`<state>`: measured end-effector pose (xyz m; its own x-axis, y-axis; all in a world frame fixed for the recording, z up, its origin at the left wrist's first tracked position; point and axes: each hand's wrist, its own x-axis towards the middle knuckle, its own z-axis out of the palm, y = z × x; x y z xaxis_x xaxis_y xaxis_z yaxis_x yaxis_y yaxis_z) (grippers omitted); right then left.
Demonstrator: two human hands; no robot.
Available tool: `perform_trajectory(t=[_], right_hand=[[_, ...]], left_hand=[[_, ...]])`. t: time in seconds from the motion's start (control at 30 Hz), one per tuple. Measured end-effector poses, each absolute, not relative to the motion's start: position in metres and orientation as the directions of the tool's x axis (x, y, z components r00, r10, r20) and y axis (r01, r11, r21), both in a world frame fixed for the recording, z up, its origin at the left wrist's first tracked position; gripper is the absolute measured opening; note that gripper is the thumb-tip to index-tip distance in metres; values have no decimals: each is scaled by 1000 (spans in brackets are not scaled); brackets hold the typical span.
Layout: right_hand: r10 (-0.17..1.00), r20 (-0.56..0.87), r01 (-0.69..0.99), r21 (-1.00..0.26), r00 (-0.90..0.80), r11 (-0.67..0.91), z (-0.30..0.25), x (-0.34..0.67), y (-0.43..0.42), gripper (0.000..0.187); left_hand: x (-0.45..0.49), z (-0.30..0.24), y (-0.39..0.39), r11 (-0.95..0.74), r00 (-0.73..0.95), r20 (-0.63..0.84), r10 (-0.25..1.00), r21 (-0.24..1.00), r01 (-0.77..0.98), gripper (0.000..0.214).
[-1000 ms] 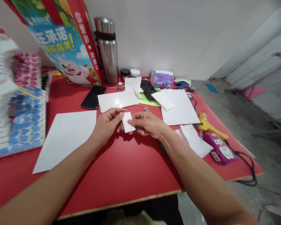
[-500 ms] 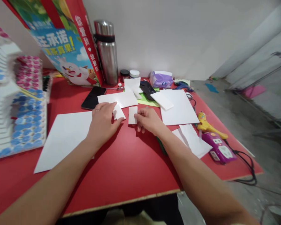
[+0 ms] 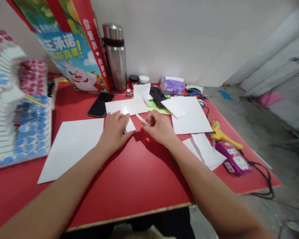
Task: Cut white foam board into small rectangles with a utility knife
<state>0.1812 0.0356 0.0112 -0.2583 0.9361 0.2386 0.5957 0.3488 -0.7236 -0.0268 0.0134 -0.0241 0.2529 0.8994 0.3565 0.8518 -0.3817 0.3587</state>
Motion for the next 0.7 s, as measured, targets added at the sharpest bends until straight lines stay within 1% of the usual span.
perform_trajectory(t=[0.13, 0.2, 0.33, 0.43, 0.47, 0.53, 0.57, 0.63, 0.7], right_hand=[[894, 336, 648, -617, -296, 447, 14, 182, 36, 28], [877, 369, 650, -592, -307, 477, 14, 183, 37, 28], [874, 389, 609, -629, -290, 483, 11, 183, 39, 28], [893, 367, 568, -689, -261, 449, 9, 183, 41, 19], [911, 333, 554, -723, -245, 413, 9, 183, 42, 16], [960, 215, 480, -833, -176, 275, 10, 182, 43, 13], [982, 139, 400, -899, -131, 181, 11, 182, 43, 13], [996, -19, 158, -987, -86, -5, 14, 182, 43, 22], [983, -127, -62, -989, -132, -137, 18, 182, 42, 24]], left_hand=[[-26, -23, 12, -411, 241, 411, 879, 400, 819, 59], [-25, -21, 11, -426, 234, 437, 869, 418, 802, 59], [-25, -17, 10, -453, 224, 472, 852, 455, 767, 70], [-25, -16, 10, -452, 210, 479, 852, 473, 757, 74], [-25, -16, 10, -446, 203, 478, 855, 477, 757, 74], [-25, -16, 10, -433, 189, 472, 861, 485, 760, 73], [-24, -16, 10, -426, 183, 468, 865, 489, 761, 73], [-24, -17, 10, -414, 172, 462, 870, 495, 764, 72], [-24, -17, 10, -407, 165, 459, 873, 498, 766, 71]])
